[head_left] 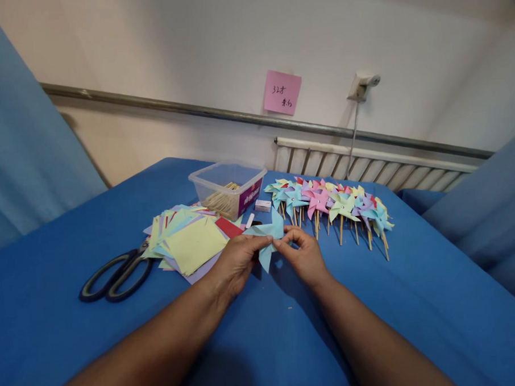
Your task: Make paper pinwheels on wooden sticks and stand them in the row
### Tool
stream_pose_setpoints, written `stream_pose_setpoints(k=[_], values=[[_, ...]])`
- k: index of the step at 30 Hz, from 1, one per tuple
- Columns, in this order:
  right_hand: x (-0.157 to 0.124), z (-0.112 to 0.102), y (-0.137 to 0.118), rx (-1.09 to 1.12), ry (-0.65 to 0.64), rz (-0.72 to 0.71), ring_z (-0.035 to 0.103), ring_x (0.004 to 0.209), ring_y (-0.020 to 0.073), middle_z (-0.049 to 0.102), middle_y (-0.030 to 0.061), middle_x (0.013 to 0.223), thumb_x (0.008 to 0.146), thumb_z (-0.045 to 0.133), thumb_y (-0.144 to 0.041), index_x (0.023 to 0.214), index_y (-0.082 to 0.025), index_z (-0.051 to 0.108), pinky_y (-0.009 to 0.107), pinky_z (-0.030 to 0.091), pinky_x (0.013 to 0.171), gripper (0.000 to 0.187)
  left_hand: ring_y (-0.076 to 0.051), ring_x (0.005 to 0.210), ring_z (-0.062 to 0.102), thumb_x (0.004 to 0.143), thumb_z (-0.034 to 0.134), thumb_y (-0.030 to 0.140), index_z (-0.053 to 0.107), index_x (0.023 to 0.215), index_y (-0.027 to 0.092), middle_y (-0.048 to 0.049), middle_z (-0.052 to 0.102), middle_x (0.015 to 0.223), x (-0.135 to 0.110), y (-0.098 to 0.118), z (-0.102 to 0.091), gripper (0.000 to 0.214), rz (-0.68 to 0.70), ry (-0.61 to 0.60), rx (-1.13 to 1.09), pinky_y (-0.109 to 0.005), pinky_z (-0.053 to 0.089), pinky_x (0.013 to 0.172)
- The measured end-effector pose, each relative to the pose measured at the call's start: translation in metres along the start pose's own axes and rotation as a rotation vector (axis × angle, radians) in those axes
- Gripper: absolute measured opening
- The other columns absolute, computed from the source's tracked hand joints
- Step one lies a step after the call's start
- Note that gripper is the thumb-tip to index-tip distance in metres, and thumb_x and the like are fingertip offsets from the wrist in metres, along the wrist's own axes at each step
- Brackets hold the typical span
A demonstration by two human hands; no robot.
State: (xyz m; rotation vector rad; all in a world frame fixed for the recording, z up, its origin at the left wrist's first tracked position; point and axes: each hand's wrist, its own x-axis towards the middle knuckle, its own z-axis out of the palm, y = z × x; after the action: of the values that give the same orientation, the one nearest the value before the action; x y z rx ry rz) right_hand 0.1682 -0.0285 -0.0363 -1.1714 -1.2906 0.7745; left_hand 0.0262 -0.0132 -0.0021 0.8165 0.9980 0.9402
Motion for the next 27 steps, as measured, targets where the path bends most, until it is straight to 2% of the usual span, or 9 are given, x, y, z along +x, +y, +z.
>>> stream_pose_setpoints(k=[4,7,13,19,23,27], values=[[-0.0003,0.0031,0.0005,0.185,0.058,0.065,0.062,0.086,0.0179,0.066,0.0026,0.088,0.067,0.074,-0.032,0.08,-0.02,0.057,0.034,0.047,0.081,0.024,-0.012,0.046,0.054,0.058,0.076,0.026,0.063,0.056,0.011,-0.004,0.061,0.052,0.0006,-0.0008,-0.0017,0.02,0.02,-0.003,0.025,-0.023,0.04,0.047],[-0.0002,0.0048,-0.0018,0.338,-0.001,0.121,0.063,0.074,0.0152,0.067,-0.0001,0.078,0.067,0.075,-0.03,0.091,-0.02,0.054,0.03,0.05,0.071,0.033,-0.011,0.044,0.053,0.059,0.077,0.028,0.064,0.057,0.012,-0.003,0.061,0.051,0.0015,-0.0028,-0.0025,0.021,0.04,0.0,0.065,-0.022,0.039,0.045],[0.0001,0.0054,-0.0058,0.456,-0.057,0.177,0.064,0.065,0.0127,0.069,-0.0015,0.073,0.065,0.077,-0.028,0.086,-0.018,0.056,0.027,0.05,0.066,0.031,-0.01,0.041,0.05,0.06,0.076,0.029,0.066,0.062,0.011,-0.0033,0.062,0.052,0.0027,-0.0036,-0.0031,0.021,0.068,0.001,0.189,-0.021,0.035,0.041],[0.0012,0.0053,-0.0066,0.463,-0.006,0.2,0.062,0.059,0.0114,0.068,-0.0023,0.068,0.062,0.077,-0.027,0.083,-0.018,0.056,0.025,0.049,0.062,0.031,-0.011,0.042,0.051,0.063,0.073,0.034,0.065,0.062,0.011,-0.0041,0.062,0.052,0.0039,-0.0033,-0.0052,0.024,0.085,-0.01,0.212,-0.022,0.035,0.042],[0.0015,0.0053,-0.0069,0.45,0.007,0.193,0.062,0.059,0.0116,0.068,-0.0023,0.067,0.062,0.078,-0.027,0.083,-0.018,0.055,0.025,0.049,0.062,0.032,-0.013,0.05,0.057,0.063,0.075,0.034,0.069,0.075,0.012,-0.006,0.068,0.064,0.0041,-0.002,-0.0049,0.026,0.101,-0.08,0.173,-0.023,0.041,0.048],[0.0016,0.0051,-0.0064,0.455,0.0,0.2,0.062,0.059,0.0114,0.067,-0.003,0.066,0.06,0.079,-0.028,0.082,-0.018,0.054,0.025,0.048,0.061,0.034,-0.016,0.057,0.062,0.061,0.078,0.033,0.071,0.082,0.011,-0.0084,0.071,0.071,0.0029,0.0008,-0.0032,0.032,0.099,-0.069,0.205,-0.025,0.045,0.053]])
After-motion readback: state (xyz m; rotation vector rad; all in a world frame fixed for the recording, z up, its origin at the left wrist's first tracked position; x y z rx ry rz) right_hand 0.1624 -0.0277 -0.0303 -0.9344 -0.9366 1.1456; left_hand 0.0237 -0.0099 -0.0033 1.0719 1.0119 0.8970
